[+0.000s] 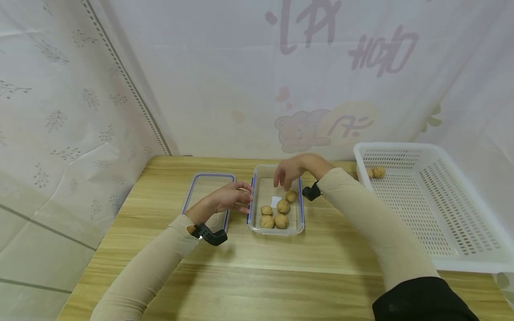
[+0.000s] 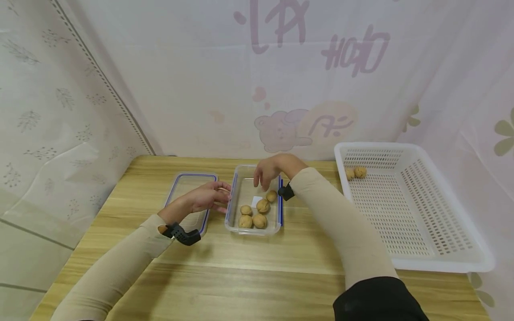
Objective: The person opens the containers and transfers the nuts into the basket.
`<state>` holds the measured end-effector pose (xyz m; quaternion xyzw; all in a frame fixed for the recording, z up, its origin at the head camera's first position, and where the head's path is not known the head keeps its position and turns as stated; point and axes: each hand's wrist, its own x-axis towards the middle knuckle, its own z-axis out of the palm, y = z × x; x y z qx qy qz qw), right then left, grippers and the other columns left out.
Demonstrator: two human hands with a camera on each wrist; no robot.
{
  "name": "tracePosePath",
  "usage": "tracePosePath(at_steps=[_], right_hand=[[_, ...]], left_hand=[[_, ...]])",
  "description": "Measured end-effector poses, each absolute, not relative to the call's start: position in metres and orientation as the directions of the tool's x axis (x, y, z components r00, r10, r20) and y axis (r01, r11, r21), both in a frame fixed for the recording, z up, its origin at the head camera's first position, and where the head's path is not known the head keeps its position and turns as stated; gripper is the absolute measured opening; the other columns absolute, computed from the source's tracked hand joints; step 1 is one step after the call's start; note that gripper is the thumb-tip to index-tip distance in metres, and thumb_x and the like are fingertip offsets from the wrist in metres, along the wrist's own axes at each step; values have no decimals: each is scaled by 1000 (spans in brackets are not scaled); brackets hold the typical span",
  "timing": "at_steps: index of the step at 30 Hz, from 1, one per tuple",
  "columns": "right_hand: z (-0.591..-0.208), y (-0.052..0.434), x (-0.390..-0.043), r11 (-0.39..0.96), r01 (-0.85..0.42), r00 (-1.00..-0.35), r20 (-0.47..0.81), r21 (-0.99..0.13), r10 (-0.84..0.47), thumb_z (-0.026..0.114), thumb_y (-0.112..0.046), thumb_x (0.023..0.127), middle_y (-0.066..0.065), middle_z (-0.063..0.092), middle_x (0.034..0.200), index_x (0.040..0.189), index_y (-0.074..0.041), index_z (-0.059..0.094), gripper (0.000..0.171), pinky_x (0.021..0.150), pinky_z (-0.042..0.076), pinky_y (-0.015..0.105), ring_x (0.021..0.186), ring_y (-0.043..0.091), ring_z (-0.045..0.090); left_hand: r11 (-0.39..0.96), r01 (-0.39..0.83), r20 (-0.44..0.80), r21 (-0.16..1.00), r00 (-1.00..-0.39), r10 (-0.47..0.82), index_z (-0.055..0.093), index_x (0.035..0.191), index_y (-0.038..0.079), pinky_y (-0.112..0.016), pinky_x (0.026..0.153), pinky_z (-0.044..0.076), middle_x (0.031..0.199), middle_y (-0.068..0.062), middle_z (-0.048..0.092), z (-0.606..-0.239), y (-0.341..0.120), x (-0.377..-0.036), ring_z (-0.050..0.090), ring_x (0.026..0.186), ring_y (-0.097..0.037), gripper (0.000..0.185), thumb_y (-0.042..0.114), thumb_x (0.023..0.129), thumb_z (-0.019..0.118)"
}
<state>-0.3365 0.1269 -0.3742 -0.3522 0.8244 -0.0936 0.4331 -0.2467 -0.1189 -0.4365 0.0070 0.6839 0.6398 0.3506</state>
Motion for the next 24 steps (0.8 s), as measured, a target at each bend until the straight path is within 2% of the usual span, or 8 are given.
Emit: tracePosePath(at_steps=[6,10,19,24], right_hand=[[-379,117,-326,764,-580,-407,-712,-282,-572,72,2,86,9,66,124,126,-12,70,43,106,51,39,120,26,58],[-381,114,-320,801,-565,-449,-740,-200,-501,72,5,86,5,66,124,121,-17,73,41,105,52,41,120,25,58],[-383,113,-311,840,-531,-520,-740,-112,-427,74,2,88,-1,65,122,109,-22,75,32,106,51,48,120,22,55],[-385,114,-308,824,-556,-535,-712,-107,-454,74,2,88,-1,65,113,108,-20,75,29,94,55,37,102,18,55]], left_hand=[[179,-437,-467,882,-754,461,36,138,-11,-37,83,64,98,-9,53,-436,-118,-246,56,88,-19,43,-6,100,53],[179,-437,-467,882,-755,459,36,138,-11,-36,82,64,96,-8,54,-436,-119,-246,57,87,-18,42,-6,100,53],[176,-434,-464,883,-760,455,39,135,-9,-35,81,65,96,-9,55,-436,-119,-246,56,89,-19,38,-6,100,54],[174,-431,-460,885,-761,457,40,134,-8,-36,81,65,97,-9,54,-437,-119,-245,56,89,-20,38,-5,100,54]])
